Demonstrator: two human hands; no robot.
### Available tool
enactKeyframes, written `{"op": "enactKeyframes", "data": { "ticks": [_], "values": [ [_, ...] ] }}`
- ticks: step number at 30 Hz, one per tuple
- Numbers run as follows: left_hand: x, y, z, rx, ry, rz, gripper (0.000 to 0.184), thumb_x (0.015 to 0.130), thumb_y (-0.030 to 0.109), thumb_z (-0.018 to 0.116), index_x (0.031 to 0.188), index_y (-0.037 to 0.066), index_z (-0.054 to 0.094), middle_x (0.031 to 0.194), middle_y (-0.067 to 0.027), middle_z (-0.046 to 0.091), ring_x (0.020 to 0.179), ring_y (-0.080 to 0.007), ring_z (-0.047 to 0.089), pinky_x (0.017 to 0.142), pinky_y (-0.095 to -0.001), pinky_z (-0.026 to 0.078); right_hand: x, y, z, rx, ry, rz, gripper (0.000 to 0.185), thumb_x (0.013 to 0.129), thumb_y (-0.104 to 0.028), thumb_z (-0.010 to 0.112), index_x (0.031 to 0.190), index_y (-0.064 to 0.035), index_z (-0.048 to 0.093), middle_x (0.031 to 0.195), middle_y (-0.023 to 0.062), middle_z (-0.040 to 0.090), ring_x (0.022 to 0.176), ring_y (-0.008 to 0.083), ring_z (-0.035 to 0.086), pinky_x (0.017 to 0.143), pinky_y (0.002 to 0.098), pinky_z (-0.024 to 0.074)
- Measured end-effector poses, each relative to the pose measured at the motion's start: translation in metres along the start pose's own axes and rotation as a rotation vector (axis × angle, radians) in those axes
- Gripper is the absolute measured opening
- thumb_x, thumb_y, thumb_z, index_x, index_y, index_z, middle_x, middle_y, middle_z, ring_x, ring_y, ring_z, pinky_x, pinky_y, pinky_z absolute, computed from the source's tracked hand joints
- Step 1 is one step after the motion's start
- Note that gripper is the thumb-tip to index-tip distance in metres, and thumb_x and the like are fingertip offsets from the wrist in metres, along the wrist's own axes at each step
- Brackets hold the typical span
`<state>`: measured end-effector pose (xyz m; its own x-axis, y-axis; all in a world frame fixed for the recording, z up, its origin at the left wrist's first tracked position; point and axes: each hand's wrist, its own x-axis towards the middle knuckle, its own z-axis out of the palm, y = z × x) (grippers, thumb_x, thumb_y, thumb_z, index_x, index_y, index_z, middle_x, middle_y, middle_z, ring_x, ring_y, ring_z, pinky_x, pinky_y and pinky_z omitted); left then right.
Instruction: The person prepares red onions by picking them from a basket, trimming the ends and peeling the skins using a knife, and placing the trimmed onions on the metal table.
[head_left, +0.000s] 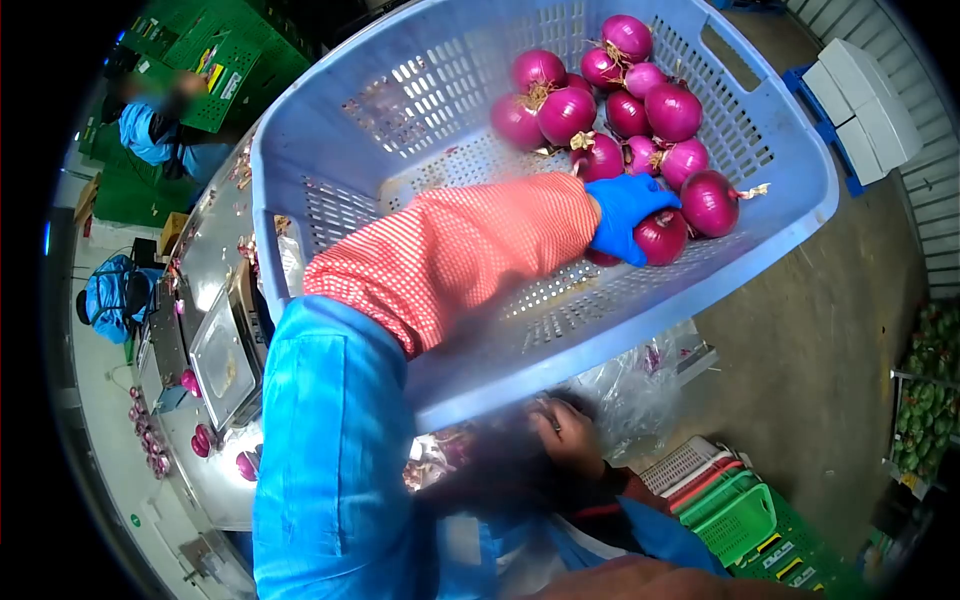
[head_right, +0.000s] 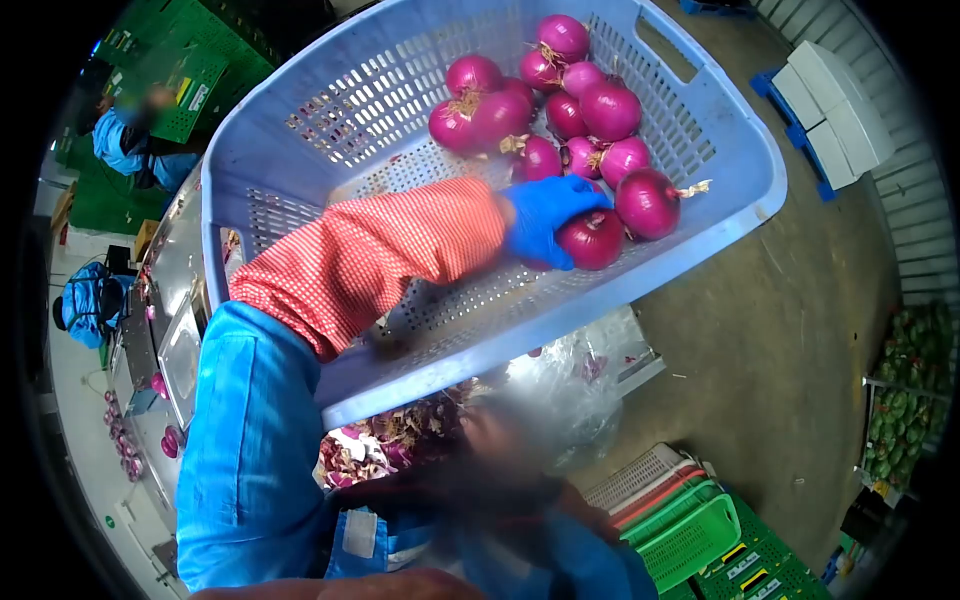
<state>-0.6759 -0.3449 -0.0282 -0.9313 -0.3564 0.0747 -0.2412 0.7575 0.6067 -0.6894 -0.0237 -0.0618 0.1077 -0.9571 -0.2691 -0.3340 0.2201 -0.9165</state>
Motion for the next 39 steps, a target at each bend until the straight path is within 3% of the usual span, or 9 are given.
{"op": "enactKeyframes", "data": {
  "ticks": [9, 13, 14, 19, 22, 27, 36, 37, 39],
  "values": [
    [0.004, 0.011, 0.008, 0.044, -0.003, -0.163, 0.082, 0.064, 0.036, 0.081, 0.135, 0.015, 0.046, 0.128, -0.0168, 0.05, 0.119, -0.0363, 0.052, 0.1, -0.0449, 0.045, 0.0, 0.009, 0.009, -0.04, 0.037, -0.026, 0.021, 0.092, -0.019, 0.056, 0.102, -0.0025, 0.065, 0.088, 0.0167, 0.068, 0.08, 0.0322, 0.066, 0.074, 0.0389, 0.0536],
    [-0.018, -0.024, 0.021, -0.515, 0.242, -0.277, 0.076, 0.072, 0.024, 0.081, 0.135, 0.006, 0.043, 0.129, -0.0176, 0.051, 0.122, -0.0282, 0.051, 0.104, -0.0395, 0.042, -0.005, 0.003, 0.003, 0.054, 0.032, 0.049, 0.02, 0.092, -0.017, 0.056, 0.101, -0.0026, 0.065, 0.087, 0.0152, 0.068, 0.077, 0.0294, 0.067, 0.072, 0.0378, 0.0539],
    [-0.027, -0.036, 0.022, -0.486, 0.311, -0.281, 0.079, 0.066, 0.033, 0.083, 0.131, 0.007, 0.048, 0.125, -0.0202, 0.056, 0.117, -0.0332, 0.055, 0.101, -0.0413, 0.045, -0.007, 0.004, 0.004, 0.048, 0.05, 0.03, 0.019, 0.092, -0.017, 0.056, 0.101, -0.0025, 0.065, 0.087, 0.0153, 0.068, 0.077, 0.0299, 0.067, 0.072, 0.038, 0.0538],
    [-0.065, -0.082, 0.058, -0.57, 0.017, -0.43, 0.081, 0.069, 0.028, 0.083, 0.136, 0.004, 0.043, 0.129, -0.0198, 0.052, 0.121, -0.0285, 0.051, 0.103, -0.0406, 0.042, -0.003, -0.001, 0.005, -0.031, 0.082, -0.048, 0.017, 0.091, -0.016, 0.057, 0.099, -0.0021, 0.064, 0.086, 0.0161, 0.067, 0.077, 0.0326, 0.066, 0.072, 0.0392, 0.0535],
    [-0.064, -0.042, 0.051, -0.376, 0.021, -0.301, 0.082, 0.065, 0.031, 0.084, 0.133, 0.004, 0.045, 0.127, -0.0209, 0.054, 0.119, -0.0322, 0.054, 0.103, -0.042, 0.042, 0.001, -0.004, 0.005, 0.018, 0.021, 0.024, 0.016, 0.09, -0.015, 0.058, 0.097, -0.0016, 0.063, 0.086, 0.0168, 0.066, 0.075, 0.0348, 0.065, 0.07, 0.0412, 0.0531],
    [-0.049, -0.039, 0.073, -0.18, 0.151, -0.397, 0.079, 0.059, 0.039, 0.083, 0.125, 0.007, 0.054, 0.112, -0.0231, 0.06, 0.104, -0.0418, 0.058, 0.091, -0.0469, 0.048, 0.008, -0.001, 0.009, -0.127, 0.078, -0.204, 0.01, 0.089, -0.009, 0.058, 0.095, -0.0015, 0.062, 0.083, 0.0177, 0.064, 0.072, 0.034, 0.063, 0.066, 0.0411, 0.0523],
    [-0.069, -0.039, 0.006, -0.155, -0.188, -0.535, 0.085, 0.059, 0.046, 0.084, 0.126, 0.003, 0.054, 0.116, -0.0212, 0.062, 0.112, -0.0363, 0.059, 0.096, -0.0425, 0.047, -0.003, -0.015, 0.011, -0.008, 0.141, -0.082, 0.012, 0.09, -0.01, 0.059, 0.096, -0.0012, 0.063, 0.083, 0.018, 0.064, 0.074, 0.0341, 0.064, 0.066, 0.0395, 0.051],
    [-0.07, -0.035, -0.009, -0.11, -0.18, -0.526, 0.082, 0.064, 0.038, 0.085, 0.131, 0.004, 0.051, 0.116, -0.0198, 0.063, 0.11, -0.0314, 0.061, 0.091, -0.0389, 0.05, -0.006, -0.017, 0.011, -0.043, 0.164, -0.114, 0.012, 0.09, -0.011, 0.059, 0.096, -0.0013, 0.063, 0.083, 0.018, 0.064, 0.075, 0.0345, 0.064, 0.066, 0.0395, 0.0508],
    [-0.081, -0.011, -0.045, -0.528, -0.1, -0.631, 0.078, 0.069, 0.027, 0.084, 0.134, 0.004, 0.048, 0.116, -0.0185, 0.063, 0.11, -0.0276, 0.061, 0.087, -0.036, 0.052, -0.012, -0.032, 0.007, -0.093, 0.218, -0.247, 0.012, 0.09, -0.012, 0.059, 0.096, -0.0018, 0.064, 0.084, 0.0183, 0.064, 0.075, 0.0355, 0.064, 0.066, 0.0396, 0.0505]
  ]
}}
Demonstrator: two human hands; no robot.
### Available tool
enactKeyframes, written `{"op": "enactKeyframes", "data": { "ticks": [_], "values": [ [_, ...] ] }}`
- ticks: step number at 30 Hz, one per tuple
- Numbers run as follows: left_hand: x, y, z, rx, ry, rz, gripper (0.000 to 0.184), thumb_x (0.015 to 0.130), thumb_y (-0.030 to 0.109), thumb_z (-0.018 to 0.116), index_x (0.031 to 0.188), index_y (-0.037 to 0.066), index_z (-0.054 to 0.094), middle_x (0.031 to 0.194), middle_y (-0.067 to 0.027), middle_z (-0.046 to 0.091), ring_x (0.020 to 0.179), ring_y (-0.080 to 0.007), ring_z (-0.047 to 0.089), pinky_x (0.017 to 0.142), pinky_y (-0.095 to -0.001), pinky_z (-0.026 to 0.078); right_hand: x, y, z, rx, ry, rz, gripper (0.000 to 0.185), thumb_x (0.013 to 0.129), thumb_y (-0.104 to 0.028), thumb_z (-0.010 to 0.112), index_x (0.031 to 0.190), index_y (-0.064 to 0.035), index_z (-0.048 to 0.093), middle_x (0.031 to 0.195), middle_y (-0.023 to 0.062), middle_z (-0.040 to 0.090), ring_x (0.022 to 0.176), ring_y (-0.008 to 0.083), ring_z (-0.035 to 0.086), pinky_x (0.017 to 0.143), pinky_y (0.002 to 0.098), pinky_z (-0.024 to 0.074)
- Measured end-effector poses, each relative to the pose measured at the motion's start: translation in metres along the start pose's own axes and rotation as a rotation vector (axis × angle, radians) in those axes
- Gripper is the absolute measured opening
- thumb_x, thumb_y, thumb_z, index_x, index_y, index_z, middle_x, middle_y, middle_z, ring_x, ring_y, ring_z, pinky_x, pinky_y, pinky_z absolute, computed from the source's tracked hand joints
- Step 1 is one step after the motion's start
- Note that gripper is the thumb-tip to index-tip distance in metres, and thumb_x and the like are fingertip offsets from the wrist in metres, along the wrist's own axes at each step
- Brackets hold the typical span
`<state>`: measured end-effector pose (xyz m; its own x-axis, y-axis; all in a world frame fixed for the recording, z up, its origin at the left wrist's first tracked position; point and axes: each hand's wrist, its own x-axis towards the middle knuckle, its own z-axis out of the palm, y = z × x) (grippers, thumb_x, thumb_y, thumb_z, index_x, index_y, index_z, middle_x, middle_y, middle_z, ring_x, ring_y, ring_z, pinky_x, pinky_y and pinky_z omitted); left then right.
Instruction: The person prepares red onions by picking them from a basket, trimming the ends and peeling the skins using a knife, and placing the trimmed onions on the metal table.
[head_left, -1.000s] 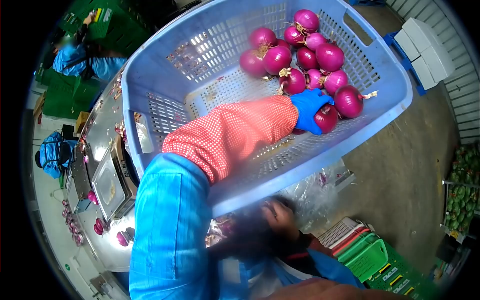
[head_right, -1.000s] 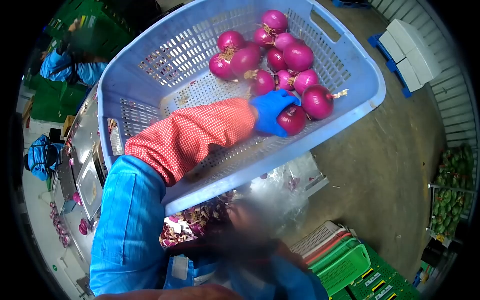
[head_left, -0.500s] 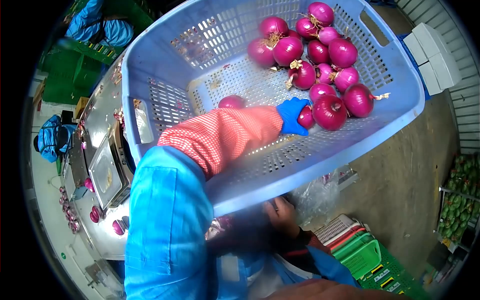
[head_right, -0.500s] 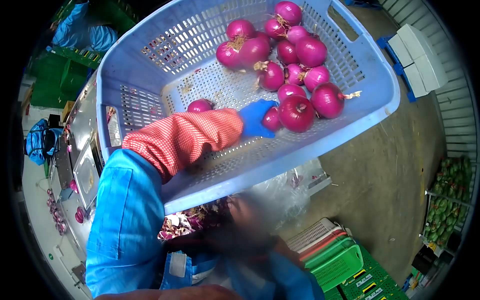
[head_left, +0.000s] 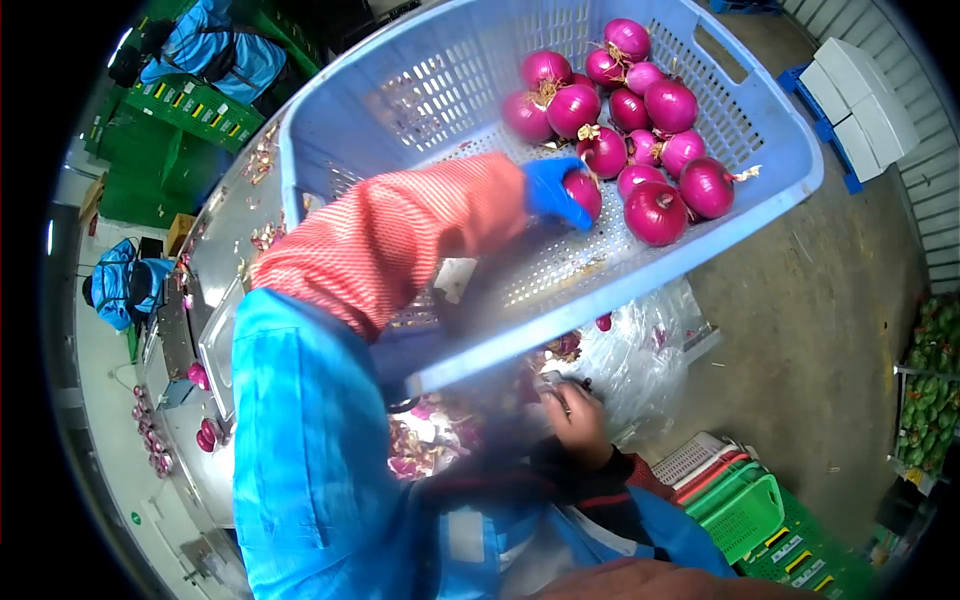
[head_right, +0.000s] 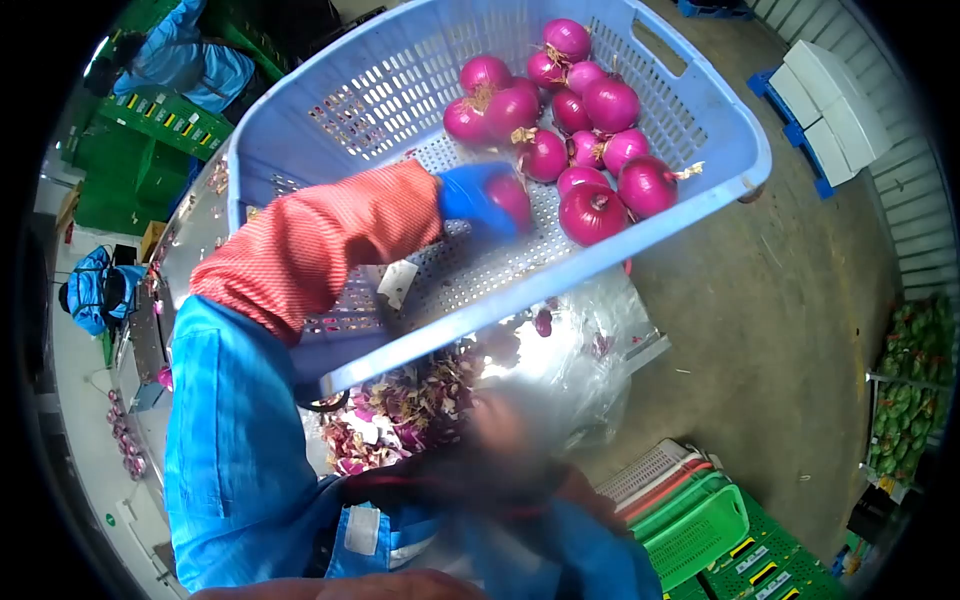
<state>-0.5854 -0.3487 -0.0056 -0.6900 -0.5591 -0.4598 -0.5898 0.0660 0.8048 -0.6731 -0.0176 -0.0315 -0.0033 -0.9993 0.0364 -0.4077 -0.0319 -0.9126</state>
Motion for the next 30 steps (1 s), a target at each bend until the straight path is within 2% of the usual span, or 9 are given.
{"op": "enactKeyframes", "data": {
  "ticks": [4, 9, 10, 12, 13, 17, 18, 21, 30],
  "values": [
    [-0.092, 0.058, -0.023, -0.49, 0.021, 0.082, 0.08, 0.075, 0.007, 0.079, 0.143, 0.004, 0.036, 0.124, -0.0163, 0.058, 0.111, -0.0255, 0.06, 0.085, -0.0344, 0.055, -0.018, 0.004, -0.004, -0.042, 0.052, -0.043, 0.012, 0.091, -0.011, 0.058, 0.096, -0.002, 0.066, 0.087, 0.0161, 0.066, 0.079, 0.0326, 0.065, 0.069, 0.0369, 0.0501],
    [-0.217, 0.063, 0.01, -0.731, 0.025, 0.317, 0.088, 0.081, 0.047, 0.07, 0.146, 0.003, 0.032, 0.14, -0.0195, 0.047, 0.129, -0.0308, 0.048, 0.109, -0.0438, 0.038, -0.014, -0.018, -0.012, 0.132, 0.158, -0.054, 0.016, 0.095, -0.007, 0.054, 0.103, -0.0003, 0.066, 0.076, 0.0072, 0.062, 0.068, 0.0149, 0.058, 0.064, 0.0295, 0.0461],
    [-0.245, 0.067, 0.023, -0.834, 0.039, 0.367, 0.075, 0.083, 0.032, 0.073, 0.142, 0.002, 0.037, 0.131, -0.015, 0.054, 0.118, -0.0254, 0.055, 0.101, -0.0385, 0.046, -0.013, -0.025, -0.014, 0.141, 0.16, -0.048, 0.017, 0.095, -0.008, 0.054, 0.103, -0.0002, 0.066, 0.072, 0.0045, 0.058, 0.065, 0.0122, 0.054, 0.061, 0.0284, 0.0438],
    [-0.282, 0.052, 0.048, -0.84, 0.092, 0.393, 0.086, 0.076, 0.031, 0.079, 0.144, 0.003, 0.034, 0.133, -0.0152, 0.052, 0.119, -0.0266, 0.055, 0.105, -0.0407, 0.043, -0.01, -0.046, -0.018, 0.157, 0.173, -0.093, 0.018, 0.096, -0.011, 0.054, 0.103, 0.0001, 0.067, 0.067, -0.0021, 0.047, 0.06, 0.006, 0.042, 0.055, 0.0262, 0.0378],
    [-0.3, 0.046, 0.057, -0.839, 0.104, 0.37, 0.089, 0.074, 0.031, 0.081, 0.144, 0.003, 0.034, 0.133, -0.0152, 0.052, 0.12, -0.0269, 0.054, 0.106, -0.0412, 0.042, -0.01, -0.056, -0.02, 0.119, 0.152, -0.05, 0.021, 0.095, -0.018, 0.056, 0.099, -0.0012, 0.066, 0.086, 0.0146, 0.066, 0.078, 0.027, 0.066, 0.069, 0.0338, 0.0504],
    [-0.347, -0.004, 0.111, -0.864, 0.2, 0.343, 0.085, 0.076, 0.018, 0.079, 0.146, 0.004, 0.033, 0.138, -0.0145, 0.047, 0.127, -0.0264, 0.047, 0.107, -0.0406, 0.04, -0.012, -0.09, -0.007, 0.022, 0.143, -0.318, 0.015, 0.092, -0.012, 0.059, 0.1, 0.0006, 0.063, 0.082, 0.0142, 0.062, 0.072, 0.0282, 0.064, 0.063, 0.0346, 0.0491],
    [-0.354, -0.008, 0.128, -0.88, 0.306, 0.283, 0.098, 0.066, 0.036, 0.087, 0.142, 0.001, 0.037, 0.133, -0.0143, 0.053, 0.121, -0.0276, 0.054, 0.105, -0.0403, 0.042, -0.015, -0.1, 0.0, 0.042, 0.115, -0.344, 0.014, 0.086, -0.006, 0.062, 0.099, 0.0012, 0.062, 0.083, 0.0143, 0.062, 0.07, 0.0297, 0.063, 0.062, 0.0348, 0.0495],
    [-0.378, -0.015, 0.149, -0.703, 0.405, 0.251, 0.088, 0.067, 0.022, 0.086, 0.139, 0.003, 0.04, 0.13, -0.0117, 0.053, 0.12, -0.0225, 0.053, 0.104, -0.0376, 0.042, -0.023, -0.119, 0.017, -0.134, -0.003, -0.509, 0.03, 0.072, 0.0, 0.067, 0.101, -0.0014, 0.062, 0.09, 0.0133, 0.063, 0.073, 0.0328, 0.064, 0.063, 0.0368, 0.0513],
    [-0.423, -0.058, 0.18, -0.552, 0.468, 0.189, 0.079, 0.067, 0.015, 0.082, 0.135, 0.005, 0.043, 0.127, -0.0082, 0.053, 0.117, -0.0185, 0.052, 0.102, -0.0352, 0.042, -0.043, -0.13, 0.066, -0.476, -0.045, -0.681, 0.036, 0.067, -0.004, 0.07, 0.102, -0.0076, 0.061, 0.08, 0.0063, 0.057, 0.067, 0.0228, 0.062, 0.057, 0.0339, 0.0499]
  ]
}}
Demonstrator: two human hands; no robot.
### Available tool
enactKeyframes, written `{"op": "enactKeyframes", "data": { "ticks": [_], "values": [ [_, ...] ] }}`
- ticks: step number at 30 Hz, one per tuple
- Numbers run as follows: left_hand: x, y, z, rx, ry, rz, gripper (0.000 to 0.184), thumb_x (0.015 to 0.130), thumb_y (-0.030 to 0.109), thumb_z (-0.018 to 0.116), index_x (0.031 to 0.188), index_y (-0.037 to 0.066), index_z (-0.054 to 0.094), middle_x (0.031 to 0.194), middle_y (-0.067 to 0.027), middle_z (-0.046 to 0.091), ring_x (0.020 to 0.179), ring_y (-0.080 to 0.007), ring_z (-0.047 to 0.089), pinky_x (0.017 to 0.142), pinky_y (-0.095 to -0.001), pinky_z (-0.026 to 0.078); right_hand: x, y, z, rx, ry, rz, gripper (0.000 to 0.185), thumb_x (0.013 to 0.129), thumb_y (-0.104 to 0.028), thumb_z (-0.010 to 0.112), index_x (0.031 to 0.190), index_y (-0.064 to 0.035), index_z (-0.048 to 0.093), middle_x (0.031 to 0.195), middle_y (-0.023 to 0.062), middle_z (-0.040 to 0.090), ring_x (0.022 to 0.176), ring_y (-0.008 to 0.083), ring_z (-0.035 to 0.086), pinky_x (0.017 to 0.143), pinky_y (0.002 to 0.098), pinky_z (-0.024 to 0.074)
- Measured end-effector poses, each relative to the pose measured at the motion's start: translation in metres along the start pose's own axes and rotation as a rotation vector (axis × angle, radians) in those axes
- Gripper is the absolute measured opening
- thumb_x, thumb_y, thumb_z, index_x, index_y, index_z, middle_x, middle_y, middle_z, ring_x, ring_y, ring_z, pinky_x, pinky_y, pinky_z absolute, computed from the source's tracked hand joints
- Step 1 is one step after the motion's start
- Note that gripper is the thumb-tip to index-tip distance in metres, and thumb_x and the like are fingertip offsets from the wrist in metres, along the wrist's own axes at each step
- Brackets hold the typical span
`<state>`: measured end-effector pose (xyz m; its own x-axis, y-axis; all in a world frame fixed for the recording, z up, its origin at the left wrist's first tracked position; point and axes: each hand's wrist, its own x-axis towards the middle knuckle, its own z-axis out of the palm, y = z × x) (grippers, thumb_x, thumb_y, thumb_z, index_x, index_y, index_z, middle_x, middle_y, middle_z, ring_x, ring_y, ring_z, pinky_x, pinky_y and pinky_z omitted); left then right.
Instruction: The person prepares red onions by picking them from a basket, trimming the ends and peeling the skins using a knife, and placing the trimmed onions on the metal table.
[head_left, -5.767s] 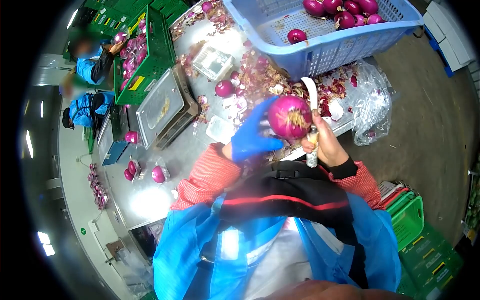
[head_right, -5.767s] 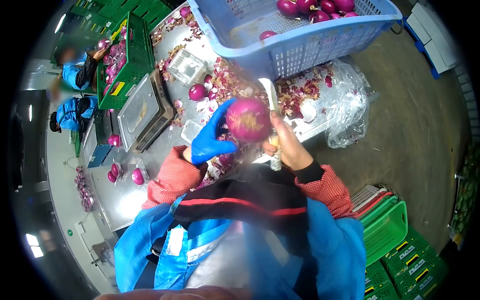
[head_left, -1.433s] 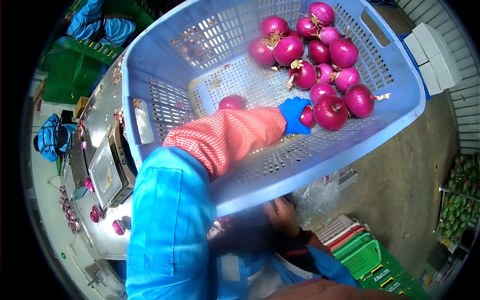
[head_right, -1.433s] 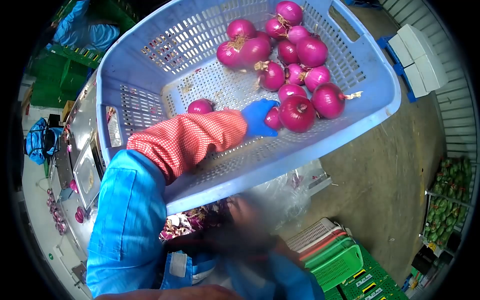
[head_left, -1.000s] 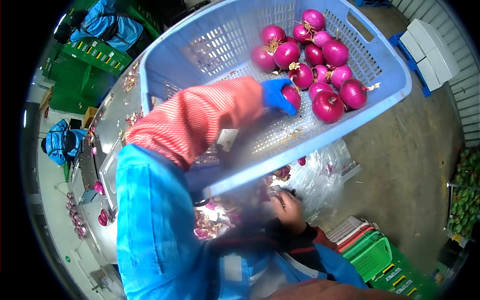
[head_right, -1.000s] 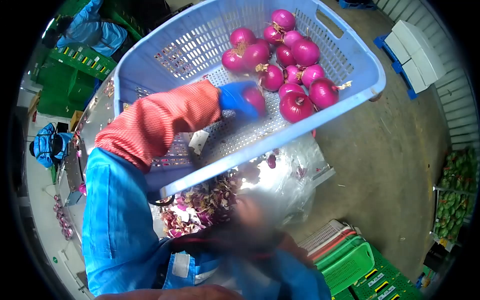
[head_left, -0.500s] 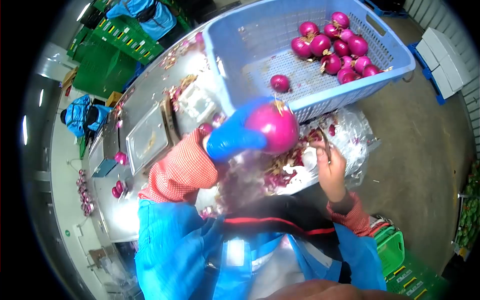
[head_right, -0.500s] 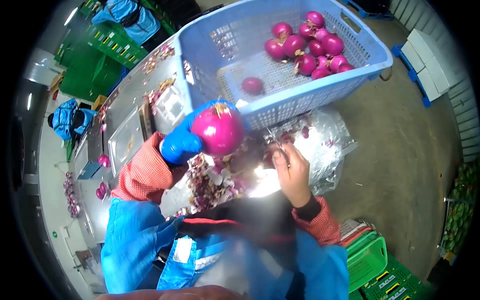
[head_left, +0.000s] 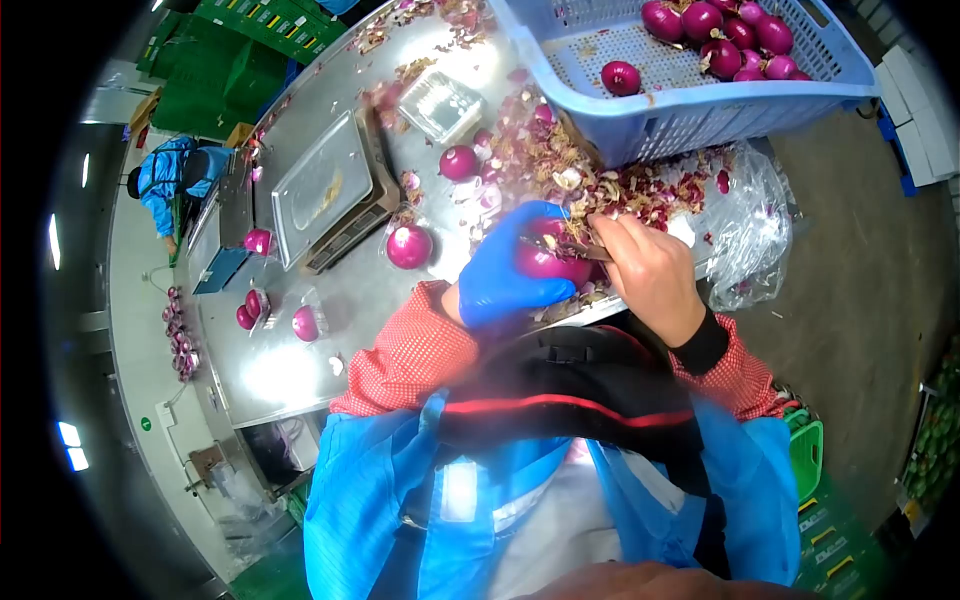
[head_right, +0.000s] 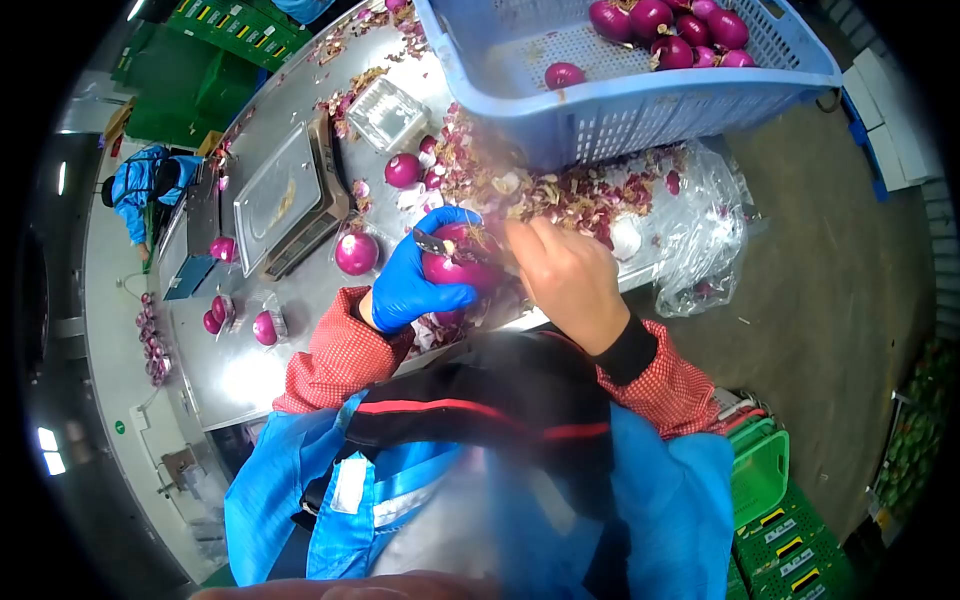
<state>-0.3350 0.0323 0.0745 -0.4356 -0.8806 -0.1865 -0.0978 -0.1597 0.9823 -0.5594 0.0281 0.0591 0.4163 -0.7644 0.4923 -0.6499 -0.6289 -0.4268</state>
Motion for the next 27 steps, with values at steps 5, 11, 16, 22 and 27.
{"op": "enactKeyframes", "data": {
  "ticks": [5, 11, 16, 22, 27],
  "values": [
    [-0.017, -0.009, -0.01, 0.032, -0.007, 0.022, 0.081, 0.065, 0.018, 0.085, 0.133, 0.003, 0.045, 0.124, -0.0101, 0.053, 0.112, -0.0214, 0.054, 0.096, -0.0358, 0.047, -0.009, 0.012, 0.025, 0.01, 0.056, -0.02, 0.028, 0.074, -0.006, 0.064, 0.102, -0.0062, 0.062, 0.08, 0.0068, 0.06, 0.064, 0.0219, 0.064, 0.055, 0.0317, 0.0506],
    [-0.013, -0.005, -0.014, -0.012, 0.059, 0.064, 0.077, 0.064, 0.016, 0.086, 0.129, 0.005, 0.046, 0.12, -0.0092, 0.055, 0.112, -0.0194, 0.055, 0.095, -0.0347, 0.047, -0.037, 0.026, 0.039, 0.117, 0.086, 0.236, 0.035, 0.076, -0.002, 0.064, 0.111, -0.0068, 0.063, 0.097, 0.0107, 0.067, 0.076, 0.0305, 0.066, 0.064, 0.0369, 0.0539],
    [-0.005, -0.019, 0.0, 0.15, 0.245, 0.135, 0.077, 0.063, 0.015, 0.087, 0.128, 0.005, 0.047, 0.117, -0.0079, 0.055, 0.108, -0.0183, 0.055, 0.093, -0.0339, 0.047, -0.015, -0.012, 0.028, 0.044, 0.039, 0.144, 0.036, 0.073, -0.004, 0.067, 0.109, -0.007, 0.062, 0.089, 0.0089, 0.063, 0.069, 0.0246, 0.065, 0.059, 0.0335, 0.0518],
    [-0.004, -0.013, 0.006, 0.308, 0.255, 0.101, 0.079, 0.064, 0.017, 0.087, 0.129, 0.005, 0.044, 0.118, -0.009, 0.055, 0.11, -0.0191, 0.055, 0.097, -0.0354, 0.046, -0.01, -0.012, 0.033, -0.021, 0.016, 0.126, 0.033, 0.074, -0.006, 0.066, 0.107, -0.007, 0.061, 0.084, 0.0073, 0.061, 0.064, 0.0224, 0.063, 0.056, 0.0328, 0.0503],
    [-0.009, -0.015, 0.005, 0.243, 0.244, 0.061, 0.076, 0.063, 0.02, 0.086, 0.126, 0.005, 0.047, 0.115, -0.0097, 0.056, 0.106, -0.0206, 0.056, 0.093, -0.0357, 0.047, -0.024, 0.008, 0.049, -0.025, 0.007, 0.179, 0.028, 0.079, -0.007, 0.064, 0.107, -0.0064, 0.061, 0.085, 0.0102, 0.064, 0.068, 0.0247, 0.065, 0.058, 0.0346, 0.0515]
  ]
}}
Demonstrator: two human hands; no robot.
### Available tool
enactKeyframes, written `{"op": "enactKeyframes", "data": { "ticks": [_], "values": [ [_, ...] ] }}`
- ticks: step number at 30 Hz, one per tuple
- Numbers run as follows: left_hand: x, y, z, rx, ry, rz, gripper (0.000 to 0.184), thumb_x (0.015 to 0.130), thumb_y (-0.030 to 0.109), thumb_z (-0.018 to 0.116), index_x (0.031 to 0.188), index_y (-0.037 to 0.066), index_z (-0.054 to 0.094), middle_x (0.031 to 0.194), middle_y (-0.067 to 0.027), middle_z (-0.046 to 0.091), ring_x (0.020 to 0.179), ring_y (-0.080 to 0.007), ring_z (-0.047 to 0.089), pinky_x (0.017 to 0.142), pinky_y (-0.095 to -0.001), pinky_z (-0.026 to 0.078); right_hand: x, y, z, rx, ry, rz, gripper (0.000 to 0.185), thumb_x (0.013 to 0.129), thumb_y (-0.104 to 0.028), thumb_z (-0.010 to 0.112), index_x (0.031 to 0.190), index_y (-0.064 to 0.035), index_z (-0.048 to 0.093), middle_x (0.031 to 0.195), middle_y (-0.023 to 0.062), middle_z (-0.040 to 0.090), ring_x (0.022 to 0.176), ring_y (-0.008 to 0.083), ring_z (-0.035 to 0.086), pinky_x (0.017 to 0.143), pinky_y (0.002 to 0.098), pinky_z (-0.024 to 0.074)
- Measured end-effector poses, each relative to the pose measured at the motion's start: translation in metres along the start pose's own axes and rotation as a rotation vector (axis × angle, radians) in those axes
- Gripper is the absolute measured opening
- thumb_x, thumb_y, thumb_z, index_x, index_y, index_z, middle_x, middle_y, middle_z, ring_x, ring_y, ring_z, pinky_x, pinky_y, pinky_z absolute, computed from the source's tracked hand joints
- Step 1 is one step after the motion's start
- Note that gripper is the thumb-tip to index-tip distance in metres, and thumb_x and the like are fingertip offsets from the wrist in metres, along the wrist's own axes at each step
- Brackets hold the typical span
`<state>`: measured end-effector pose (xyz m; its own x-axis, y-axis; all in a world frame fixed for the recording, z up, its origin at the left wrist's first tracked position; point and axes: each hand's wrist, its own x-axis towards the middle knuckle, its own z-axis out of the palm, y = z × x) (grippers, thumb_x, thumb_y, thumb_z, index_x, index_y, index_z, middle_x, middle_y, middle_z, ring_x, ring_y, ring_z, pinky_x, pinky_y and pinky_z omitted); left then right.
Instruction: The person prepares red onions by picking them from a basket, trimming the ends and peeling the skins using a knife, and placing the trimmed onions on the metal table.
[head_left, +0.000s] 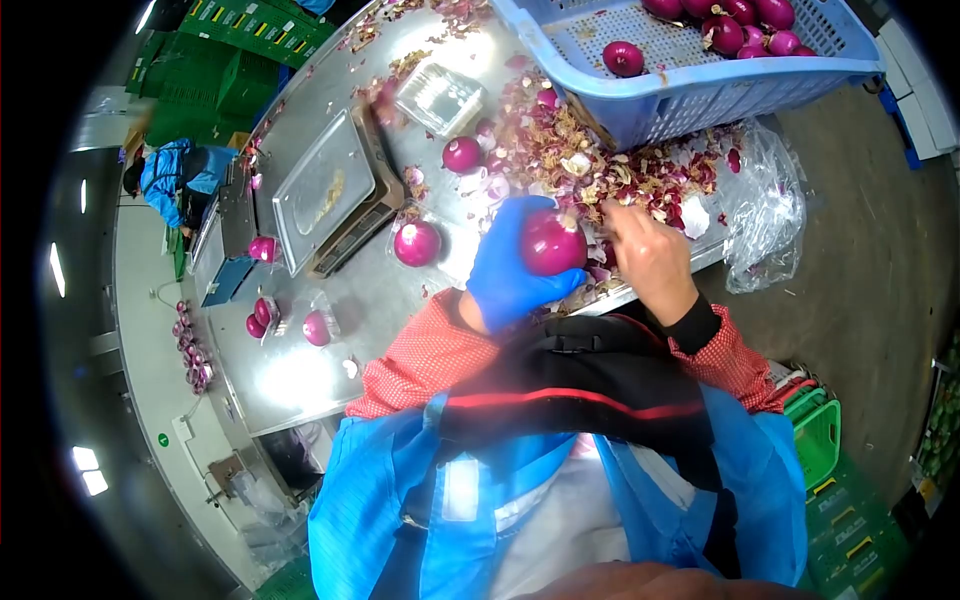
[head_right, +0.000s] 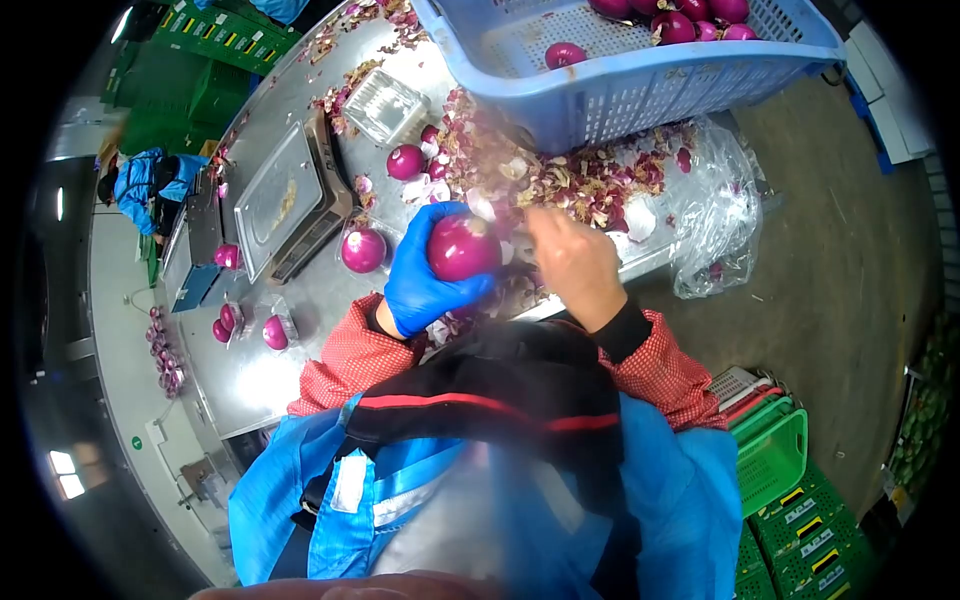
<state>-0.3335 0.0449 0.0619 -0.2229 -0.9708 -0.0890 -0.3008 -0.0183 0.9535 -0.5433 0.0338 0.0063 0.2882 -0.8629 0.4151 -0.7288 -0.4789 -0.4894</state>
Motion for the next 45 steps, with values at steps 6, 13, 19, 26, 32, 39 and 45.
{"op": "enactKeyframes", "data": {
  "ticks": [6, 13, 19, 26, 32, 39, 45],
  "values": [
    [0.001, -0.007, -0.003, -0.234, 0.001, -0.104, 0.073, 0.073, 0.022, 0.081, 0.132, 0.005, 0.042, 0.118, -0.0115, 0.056, 0.105, -0.0216, 0.058, 0.09, -0.0347, 0.049, -0.01, 0.013, 0.002, 0.322, 0.029, 0.2, 0.033, 0.086, -0.014, 0.064, 0.119, -0.0078, 0.059, 0.093, 0.0142, 0.066, 0.078, 0.0328, 0.065, 0.066, 0.0381, 0.0526],
    [0.012, -0.006, -0.01, -0.812, -0.476, -0.457, 0.09, 0.083, 0.024, 0.074, 0.152, 0.013, 0.017, 0.13, -0.0151, 0.052, 0.11, -0.023, 0.059, 0.089, -0.0328, 0.053, -0.002, -0.003, -0.004, 1.285, -0.255, 0.725, 0.057, 0.096, -0.047, 0.055, 0.129, -0.0013, 0.047, 0.091, 0.0052, 0.06, 0.068, 0.0113, 0.056, 0.057, 0.0231, 0.0447],
    [0.013, -0.026, 0.007, -0.39, -0.137, -0.069, 0.091, 0.075, 0.011, 0.08, 0.148, 0.01, 0.027, 0.138, -0.0108, 0.047, 0.126, -0.0223, 0.047, 0.106, -0.0362, 0.04, -0.006, -0.013, 0.014, 1.634, -0.324, 0.856, 0.034, 0.102, -0.035, 0.048, 0.117, -0.0046, 0.056, 0.073, -0.0014, 0.05, 0.053, 0.0083, 0.042, 0.049, 0.0225, 0.0344],
    [0.007, -0.03, 0.012, -0.352, 0.075, -0.07, 0.076, 0.071, 0.009, 0.082, 0.135, 0.006, 0.041, 0.125, -0.0087, 0.053, 0.114, -0.0186, 0.053, 0.099, -0.0341, 0.045, -0.002, -0.03, -0.023, 0.224, -0.04, 0.085, 0.025, 0.083, -0.015, 0.067, 0.105, -0.0051, 0.061, 0.09, 0.0123, 0.064, 0.078, 0.0295, 0.066, 0.064, 0.035, 0.0515],
    [0.004, -0.027, 0.021, -0.053, 0.126, 0.07, 0.077, 0.068, 0.009, 0.083, 0.133, 0.005, 0.04, 0.121, -0.0097, 0.055, 0.111, -0.0188, 0.054, 0.097, -0.0341, 0.045, 0.002, -0.031, -0.014, -0.05, -0.066, 0.035, 0.032, 0.076, -0.009, 0.068, 0.106, -0.0065, 0.059, 0.086, 0.0083, 0.057, 0.068, 0.0227, 0.063, 0.058, 0.0344, 0.0499],
    [0.001, -0.032, 0.023, -0.145, 0.134, 0.054, 0.081, 0.062, 0.017, 0.086, 0.129, 0.006, 0.043, 0.119, -0.0124, 0.055, 0.11, -0.0243, 0.056, 0.093, -0.0385, 0.048, -0.013, -0.013, 0.004, 0.038, -0.057, 0.102, 0.037, 0.077, -0.004, 0.065, 0.113, -0.0052, 0.06, 0.094, 0.0126, 0.063, 0.075, 0.0304, 0.064, 0.064, 0.0367, 0.0522],
    [0.002, -0.033, 0.019, -0.114, 0.159, 0.005, 0.078, 0.068, 0.011, 0.084, 0.131, 0.007, 0.04, 0.121, -0.0105, 0.054, 0.113, -0.0203, 0.053, 0.098, -0.0356, 0.045, -0.019, -0.012, -0.006, 0.344, -0.067, 0.211, 0.041, 0.086, -0.017, 0.066, 0.123, -0.0017, 0.056, 0.109, 0.0151, 0.065, 0.083, 0.029, 0.067, 0.069, 0.0347, 0.0537]
  ]
}}
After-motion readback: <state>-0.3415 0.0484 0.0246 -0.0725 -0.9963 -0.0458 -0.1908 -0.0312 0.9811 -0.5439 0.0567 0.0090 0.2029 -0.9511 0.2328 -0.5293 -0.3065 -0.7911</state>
